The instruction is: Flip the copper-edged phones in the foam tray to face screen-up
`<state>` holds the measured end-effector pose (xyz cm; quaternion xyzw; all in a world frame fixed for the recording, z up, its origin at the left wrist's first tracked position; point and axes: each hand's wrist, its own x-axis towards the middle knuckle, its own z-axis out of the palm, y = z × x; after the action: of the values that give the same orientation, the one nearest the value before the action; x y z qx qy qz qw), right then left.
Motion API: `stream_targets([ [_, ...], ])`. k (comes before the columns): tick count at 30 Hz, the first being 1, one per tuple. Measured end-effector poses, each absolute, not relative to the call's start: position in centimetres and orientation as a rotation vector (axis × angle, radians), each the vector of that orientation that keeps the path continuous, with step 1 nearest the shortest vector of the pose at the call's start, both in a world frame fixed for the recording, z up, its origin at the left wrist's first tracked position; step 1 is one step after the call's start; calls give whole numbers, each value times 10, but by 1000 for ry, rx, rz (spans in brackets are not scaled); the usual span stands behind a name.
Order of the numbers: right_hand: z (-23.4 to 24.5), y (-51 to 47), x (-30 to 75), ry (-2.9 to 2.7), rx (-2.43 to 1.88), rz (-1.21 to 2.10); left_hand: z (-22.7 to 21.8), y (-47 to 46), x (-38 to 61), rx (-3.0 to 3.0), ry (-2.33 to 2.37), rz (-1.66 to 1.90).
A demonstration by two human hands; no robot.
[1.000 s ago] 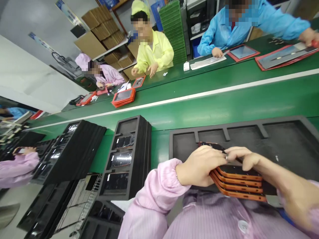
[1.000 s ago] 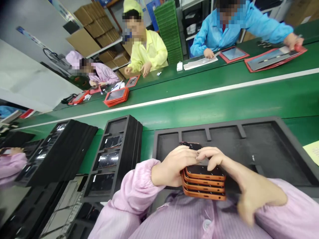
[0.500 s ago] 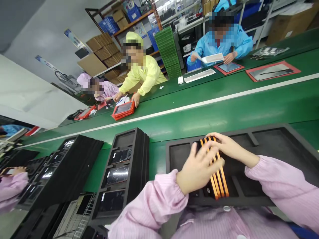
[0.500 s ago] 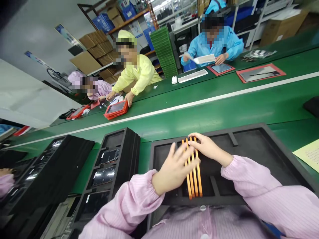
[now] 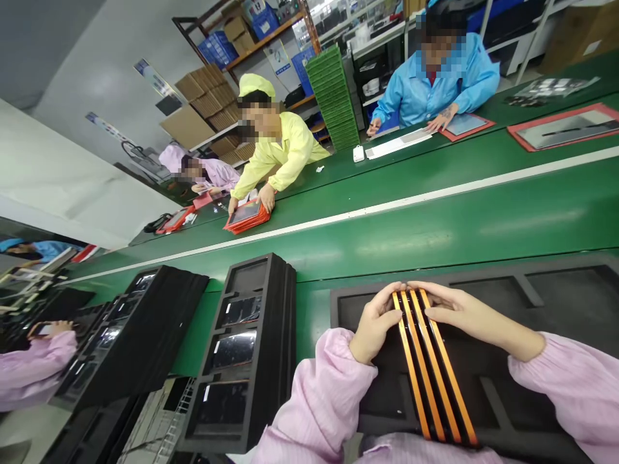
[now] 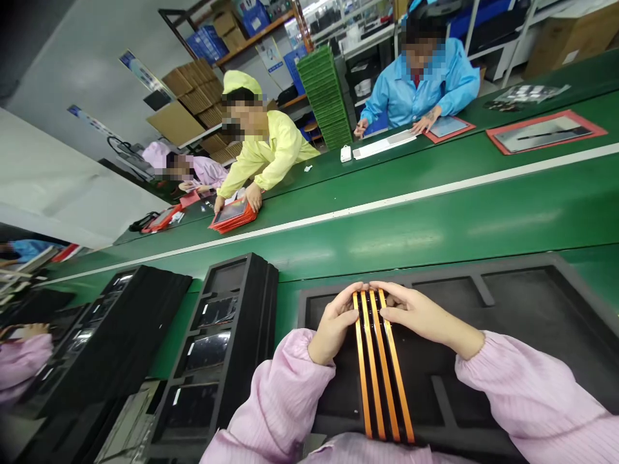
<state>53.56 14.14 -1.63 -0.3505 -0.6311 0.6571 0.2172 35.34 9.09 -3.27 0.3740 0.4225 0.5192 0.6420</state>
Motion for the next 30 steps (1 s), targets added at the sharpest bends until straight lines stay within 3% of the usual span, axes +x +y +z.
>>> stream_targets([
  [18,-11,139,541,-1809,-904,1967,-32,89,343,1106,816,1001],
  [30,-6,132,525,-1824,-1178,1734,-15,89,360,1042,1185,1005],
])
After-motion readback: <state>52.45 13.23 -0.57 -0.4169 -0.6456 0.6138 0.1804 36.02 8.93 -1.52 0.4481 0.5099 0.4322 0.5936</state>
